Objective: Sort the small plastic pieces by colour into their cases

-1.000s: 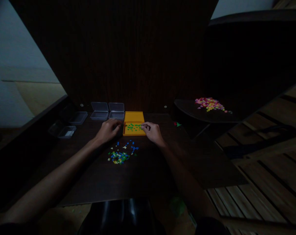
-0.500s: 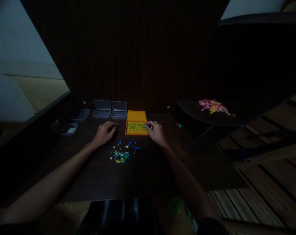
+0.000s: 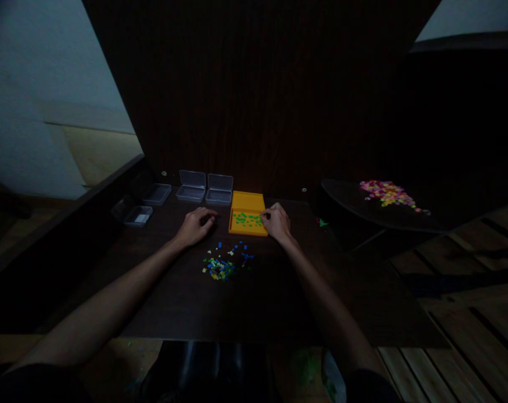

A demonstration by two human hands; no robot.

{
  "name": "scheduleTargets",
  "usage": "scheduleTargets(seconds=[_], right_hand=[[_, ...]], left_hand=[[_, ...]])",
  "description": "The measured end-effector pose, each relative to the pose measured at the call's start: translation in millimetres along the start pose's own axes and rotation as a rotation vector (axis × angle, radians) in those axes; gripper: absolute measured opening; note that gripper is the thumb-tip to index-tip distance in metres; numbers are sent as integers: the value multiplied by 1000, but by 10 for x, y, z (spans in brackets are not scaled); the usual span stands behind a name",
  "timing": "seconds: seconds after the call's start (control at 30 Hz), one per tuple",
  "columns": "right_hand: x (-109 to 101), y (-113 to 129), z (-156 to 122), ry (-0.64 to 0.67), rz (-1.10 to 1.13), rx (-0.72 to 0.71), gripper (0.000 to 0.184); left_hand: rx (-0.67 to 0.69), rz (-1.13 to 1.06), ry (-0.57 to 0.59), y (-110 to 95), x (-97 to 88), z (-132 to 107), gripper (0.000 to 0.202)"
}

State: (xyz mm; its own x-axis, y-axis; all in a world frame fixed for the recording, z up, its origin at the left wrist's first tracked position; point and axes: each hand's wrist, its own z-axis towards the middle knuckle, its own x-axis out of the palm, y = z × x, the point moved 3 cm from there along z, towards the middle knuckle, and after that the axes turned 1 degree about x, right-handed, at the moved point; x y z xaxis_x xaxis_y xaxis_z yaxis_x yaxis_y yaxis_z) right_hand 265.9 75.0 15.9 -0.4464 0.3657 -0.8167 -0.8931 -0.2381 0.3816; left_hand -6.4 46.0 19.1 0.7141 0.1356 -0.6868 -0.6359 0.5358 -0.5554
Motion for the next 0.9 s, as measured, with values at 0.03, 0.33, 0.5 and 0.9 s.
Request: scheduleTargets(seconds=[0.03,0.33,0.5,0.9], right_hand=[[4,1,1,5,-29,4,14],[-113,121,-10,46,-29,-2,18],[-296,339,-177,134,198,-195,20],[-253,714,-707,585,382,-452,18]], left_hand=[[-8,-6,0,-4,-5,1,21],[-16,-27,14,-17,-11,4,22],[5,-112,63,-65,-15,-12,21],[55,-352,396,-172,84,-94,18]])
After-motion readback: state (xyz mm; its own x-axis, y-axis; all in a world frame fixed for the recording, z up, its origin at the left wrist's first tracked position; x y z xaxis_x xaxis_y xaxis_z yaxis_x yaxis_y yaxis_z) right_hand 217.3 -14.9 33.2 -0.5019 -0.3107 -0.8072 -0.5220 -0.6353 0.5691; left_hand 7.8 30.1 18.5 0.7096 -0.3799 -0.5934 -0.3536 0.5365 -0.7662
